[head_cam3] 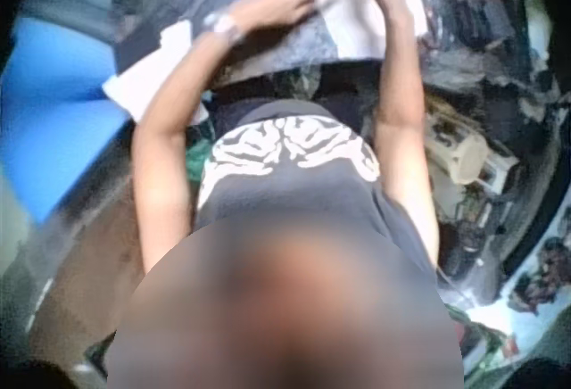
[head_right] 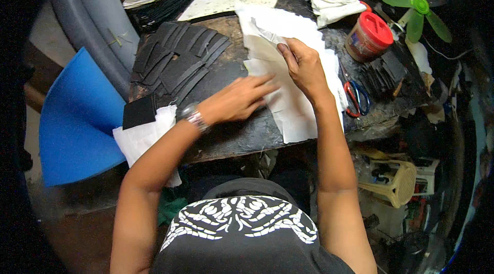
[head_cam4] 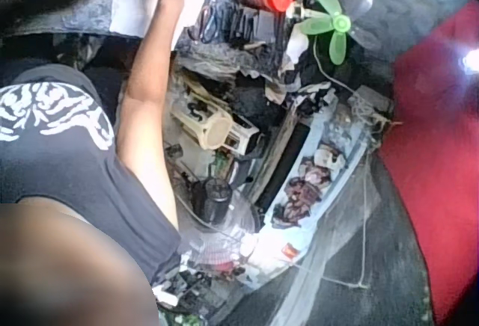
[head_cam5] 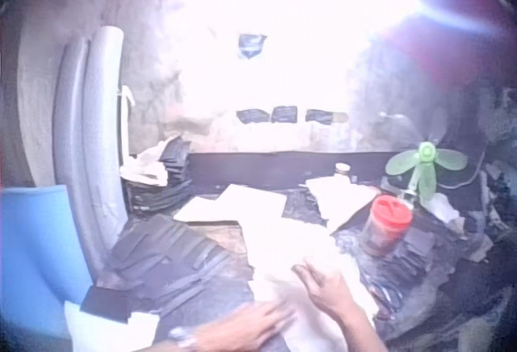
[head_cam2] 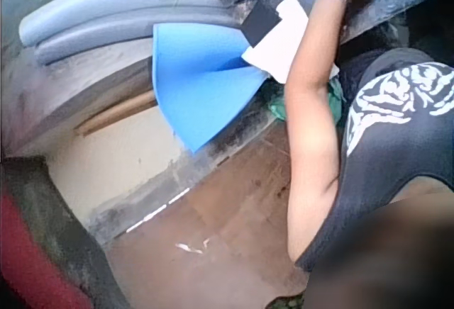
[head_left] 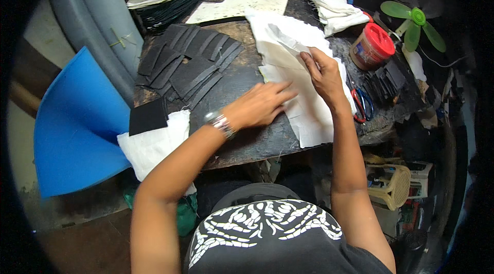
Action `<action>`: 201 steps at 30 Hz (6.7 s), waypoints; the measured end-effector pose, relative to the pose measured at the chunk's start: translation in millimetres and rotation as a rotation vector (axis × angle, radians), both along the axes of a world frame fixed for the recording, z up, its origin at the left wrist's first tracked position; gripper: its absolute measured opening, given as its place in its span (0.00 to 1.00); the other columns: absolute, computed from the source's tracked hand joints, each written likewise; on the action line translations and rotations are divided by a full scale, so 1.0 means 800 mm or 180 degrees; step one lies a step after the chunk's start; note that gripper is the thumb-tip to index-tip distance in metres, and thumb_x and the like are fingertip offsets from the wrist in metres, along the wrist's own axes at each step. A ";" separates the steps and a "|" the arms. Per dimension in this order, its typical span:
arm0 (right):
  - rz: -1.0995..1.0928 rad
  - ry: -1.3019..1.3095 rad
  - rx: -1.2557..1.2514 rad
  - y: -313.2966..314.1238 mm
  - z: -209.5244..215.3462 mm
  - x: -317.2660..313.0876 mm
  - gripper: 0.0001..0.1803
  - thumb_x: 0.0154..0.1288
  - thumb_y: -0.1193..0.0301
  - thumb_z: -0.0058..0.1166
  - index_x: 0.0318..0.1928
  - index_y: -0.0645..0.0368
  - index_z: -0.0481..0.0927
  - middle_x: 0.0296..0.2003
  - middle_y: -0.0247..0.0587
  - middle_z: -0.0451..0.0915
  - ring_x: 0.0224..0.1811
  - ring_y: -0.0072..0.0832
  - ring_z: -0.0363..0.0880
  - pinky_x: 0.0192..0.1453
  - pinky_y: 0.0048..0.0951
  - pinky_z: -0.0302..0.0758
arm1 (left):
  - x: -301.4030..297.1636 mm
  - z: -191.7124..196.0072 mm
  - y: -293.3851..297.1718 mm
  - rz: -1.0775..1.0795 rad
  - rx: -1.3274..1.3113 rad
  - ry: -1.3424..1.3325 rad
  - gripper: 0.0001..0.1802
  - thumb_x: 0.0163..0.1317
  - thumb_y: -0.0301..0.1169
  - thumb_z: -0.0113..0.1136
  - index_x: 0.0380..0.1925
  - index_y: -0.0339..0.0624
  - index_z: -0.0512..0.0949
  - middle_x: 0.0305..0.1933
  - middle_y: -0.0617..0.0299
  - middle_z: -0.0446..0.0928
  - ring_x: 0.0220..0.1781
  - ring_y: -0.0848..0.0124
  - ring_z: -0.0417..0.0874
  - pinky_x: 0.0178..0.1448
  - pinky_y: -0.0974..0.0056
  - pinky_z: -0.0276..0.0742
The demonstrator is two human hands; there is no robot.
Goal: The person cuts a black foam sheet into small rectangles using scissors, then places each black rectangle on top of a white fabric square on a workbench. The person repeats this process, creating multiple paired units of black foam and white fabric.
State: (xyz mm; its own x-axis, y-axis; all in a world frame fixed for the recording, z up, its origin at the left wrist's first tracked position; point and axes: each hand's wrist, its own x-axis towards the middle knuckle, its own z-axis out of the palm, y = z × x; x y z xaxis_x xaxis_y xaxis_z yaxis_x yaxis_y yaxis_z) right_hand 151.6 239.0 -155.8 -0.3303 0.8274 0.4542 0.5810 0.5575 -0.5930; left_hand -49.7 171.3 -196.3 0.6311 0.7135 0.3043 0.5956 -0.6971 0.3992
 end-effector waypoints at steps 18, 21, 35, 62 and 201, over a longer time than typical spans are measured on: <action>0.2349 -0.1018 0.0631 -0.192 -0.071 -0.041 0.21 0.59 0.69 0.56 0.54 0.61 0.76 0.53 0.50 0.78 0.61 0.45 0.74 0.65 0.49 0.68 | -0.202 0.014 -0.005 0.2040 -0.0426 0.0669 0.30 0.57 0.39 0.69 0.57 0.35 0.77 0.57 0.49 0.75 0.61 0.53 0.74 0.66 0.57 0.70; 0.2266 -0.1195 0.0576 -0.208 -0.052 -0.049 0.25 0.62 0.62 0.57 0.57 0.60 0.76 0.50 0.50 0.79 0.58 0.45 0.75 0.62 0.46 0.69 | -0.207 0.007 -0.007 0.1920 -0.0357 0.0665 0.28 0.58 0.39 0.69 0.56 0.36 0.78 0.57 0.49 0.76 0.62 0.54 0.74 0.66 0.59 0.70; 0.1581 -0.0058 -0.0669 -0.089 -0.058 -0.130 0.20 0.75 0.63 0.46 0.59 0.63 0.76 0.57 0.51 0.77 0.59 0.44 0.75 0.62 0.38 0.70 | -0.228 -0.014 -0.012 0.1698 -0.0219 0.0313 0.22 0.65 0.37 0.62 0.57 0.42 0.79 0.62 0.52 0.75 0.62 0.57 0.73 0.68 0.59 0.68; 0.0936 0.2095 -0.2056 -0.062 -0.055 -0.210 0.27 0.65 0.59 0.63 0.57 0.63 0.75 0.40 0.41 0.78 0.38 0.25 0.76 0.38 0.24 0.73 | -0.158 0.031 -0.054 0.2075 -0.1562 -0.4653 0.12 0.64 0.20 0.57 0.47 0.31 0.71 0.44 0.54 0.82 0.42 0.72 0.85 0.49 0.69 0.82; 0.0074 -0.1923 0.0129 -0.211 -0.045 -0.091 0.28 0.67 0.56 0.55 0.63 0.57 0.74 0.60 0.58 0.71 0.60 0.49 0.68 0.64 0.47 0.61 | -0.246 0.053 -0.163 0.2427 0.0367 0.0070 0.17 0.58 0.25 0.63 0.49 0.40 0.81 0.55 0.51 0.78 0.60 0.55 0.76 0.65 0.56 0.70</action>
State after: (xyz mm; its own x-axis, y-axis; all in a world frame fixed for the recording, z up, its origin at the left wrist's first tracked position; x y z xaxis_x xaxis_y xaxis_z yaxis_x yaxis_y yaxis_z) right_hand 78.4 70.5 -191.9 -0.5574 0.8028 0.2116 0.7957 0.5893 -0.1400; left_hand -246.5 41.1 -154.2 -0.0155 0.9180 0.3963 0.9348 -0.1273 0.3315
